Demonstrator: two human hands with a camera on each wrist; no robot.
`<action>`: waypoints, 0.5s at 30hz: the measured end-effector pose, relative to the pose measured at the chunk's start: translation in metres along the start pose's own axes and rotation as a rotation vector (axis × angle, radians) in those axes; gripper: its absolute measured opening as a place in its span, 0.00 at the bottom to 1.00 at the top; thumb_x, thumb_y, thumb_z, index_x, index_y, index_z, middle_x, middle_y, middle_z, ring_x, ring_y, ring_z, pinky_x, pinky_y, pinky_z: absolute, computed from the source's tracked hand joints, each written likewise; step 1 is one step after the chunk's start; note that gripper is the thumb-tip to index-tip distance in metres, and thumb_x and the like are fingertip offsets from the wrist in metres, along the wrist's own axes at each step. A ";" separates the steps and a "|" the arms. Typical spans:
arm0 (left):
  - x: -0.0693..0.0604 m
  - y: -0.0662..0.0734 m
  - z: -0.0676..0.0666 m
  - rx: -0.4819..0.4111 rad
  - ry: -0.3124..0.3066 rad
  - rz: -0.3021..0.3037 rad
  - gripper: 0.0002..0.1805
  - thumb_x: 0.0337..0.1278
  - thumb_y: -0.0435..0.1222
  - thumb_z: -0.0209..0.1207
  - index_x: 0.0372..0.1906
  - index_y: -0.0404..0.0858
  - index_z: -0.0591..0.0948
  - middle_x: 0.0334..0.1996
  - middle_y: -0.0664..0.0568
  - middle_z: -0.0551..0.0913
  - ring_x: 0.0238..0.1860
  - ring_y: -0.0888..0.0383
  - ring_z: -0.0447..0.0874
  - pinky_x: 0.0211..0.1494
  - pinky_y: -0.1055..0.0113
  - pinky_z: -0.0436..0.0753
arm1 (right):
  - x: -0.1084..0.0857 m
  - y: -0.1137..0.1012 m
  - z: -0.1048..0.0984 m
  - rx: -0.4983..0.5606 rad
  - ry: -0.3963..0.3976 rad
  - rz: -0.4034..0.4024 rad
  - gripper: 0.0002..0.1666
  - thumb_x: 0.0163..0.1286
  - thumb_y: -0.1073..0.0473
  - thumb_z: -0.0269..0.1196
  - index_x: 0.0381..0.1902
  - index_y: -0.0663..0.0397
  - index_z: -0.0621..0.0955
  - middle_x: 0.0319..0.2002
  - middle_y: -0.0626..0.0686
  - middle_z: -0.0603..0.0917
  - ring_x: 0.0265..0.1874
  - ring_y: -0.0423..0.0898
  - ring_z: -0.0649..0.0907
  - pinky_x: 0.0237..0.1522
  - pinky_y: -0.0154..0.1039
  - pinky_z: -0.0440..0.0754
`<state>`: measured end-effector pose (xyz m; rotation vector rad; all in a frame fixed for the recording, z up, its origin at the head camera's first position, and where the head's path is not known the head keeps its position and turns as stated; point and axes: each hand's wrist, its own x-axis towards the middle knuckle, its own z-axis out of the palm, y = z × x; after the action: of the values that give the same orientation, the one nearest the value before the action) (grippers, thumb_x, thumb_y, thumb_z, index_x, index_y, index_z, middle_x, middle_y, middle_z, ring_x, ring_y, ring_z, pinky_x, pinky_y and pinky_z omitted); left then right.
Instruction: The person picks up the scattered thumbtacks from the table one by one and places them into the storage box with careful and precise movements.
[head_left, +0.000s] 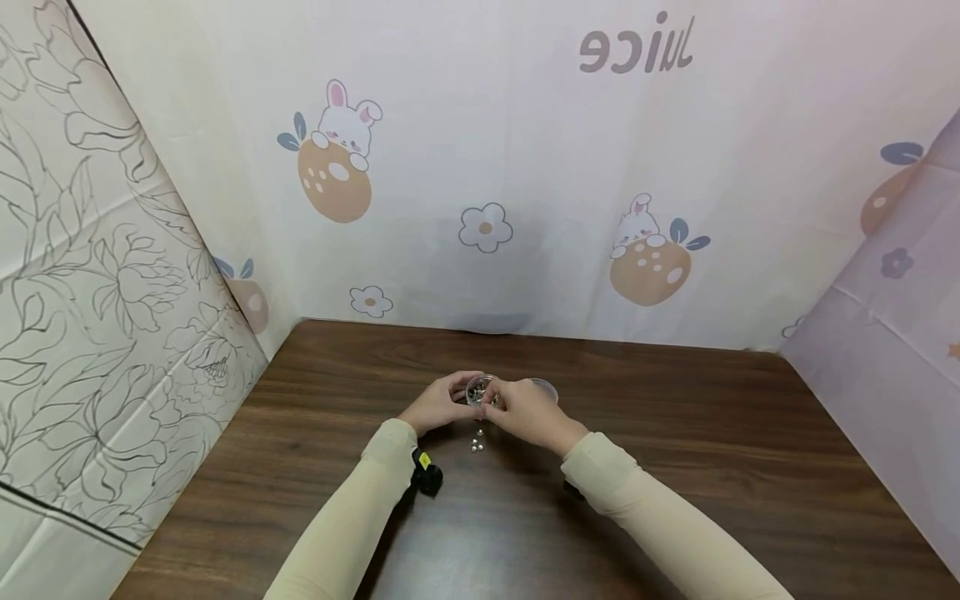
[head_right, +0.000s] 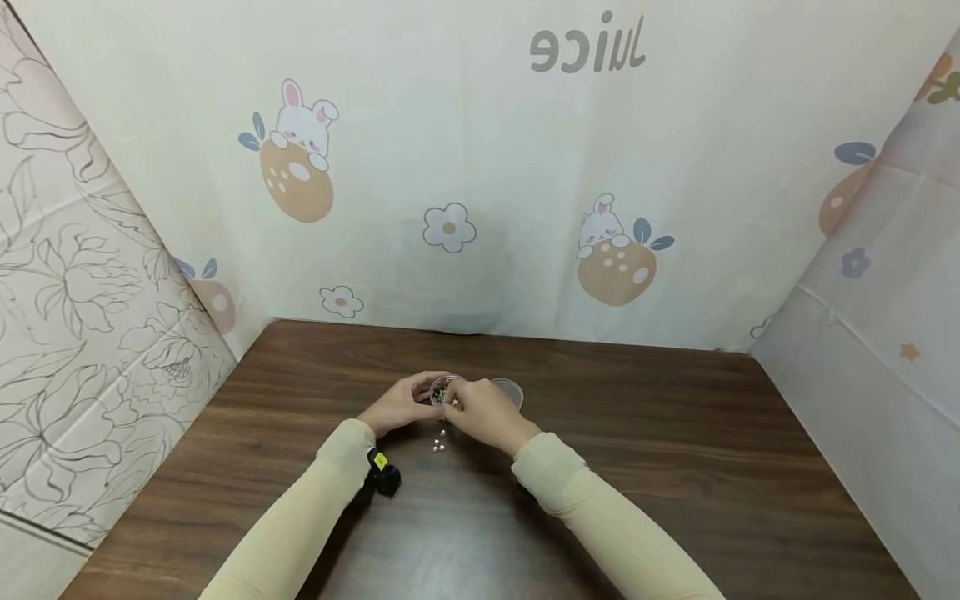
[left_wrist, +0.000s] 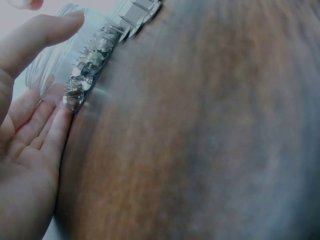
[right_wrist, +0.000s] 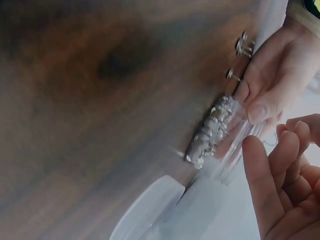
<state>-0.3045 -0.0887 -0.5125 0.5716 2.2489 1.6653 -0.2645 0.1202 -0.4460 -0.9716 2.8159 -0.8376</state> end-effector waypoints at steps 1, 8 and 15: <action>0.000 0.000 0.000 0.003 0.001 0.001 0.38 0.59 0.40 0.71 0.73 0.45 0.70 0.68 0.50 0.72 0.69 0.49 0.70 0.69 0.54 0.72 | -0.001 0.000 0.001 0.004 0.002 -0.012 0.04 0.74 0.60 0.62 0.40 0.52 0.83 0.16 0.43 0.78 0.10 0.35 0.68 0.14 0.31 0.68; -0.008 0.014 0.002 -0.019 0.008 0.017 0.36 0.62 0.32 0.68 0.73 0.38 0.68 0.69 0.43 0.70 0.71 0.44 0.66 0.72 0.50 0.68 | -0.004 0.002 0.010 -0.025 -0.016 -0.057 0.03 0.71 0.61 0.64 0.37 0.52 0.85 0.18 0.39 0.77 0.13 0.33 0.70 0.18 0.31 0.71; -0.009 0.018 0.001 -0.035 -0.004 0.045 0.36 0.60 0.28 0.67 0.73 0.32 0.68 0.68 0.36 0.70 0.70 0.40 0.66 0.72 0.49 0.66 | -0.007 0.003 0.018 -0.068 -0.047 -0.104 0.05 0.68 0.63 0.67 0.40 0.52 0.87 0.35 0.46 0.87 0.28 0.35 0.82 0.33 0.34 0.82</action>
<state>-0.2935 -0.0871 -0.4955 0.6206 2.2154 1.7193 -0.2566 0.1182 -0.4641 -1.1406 2.7912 -0.7229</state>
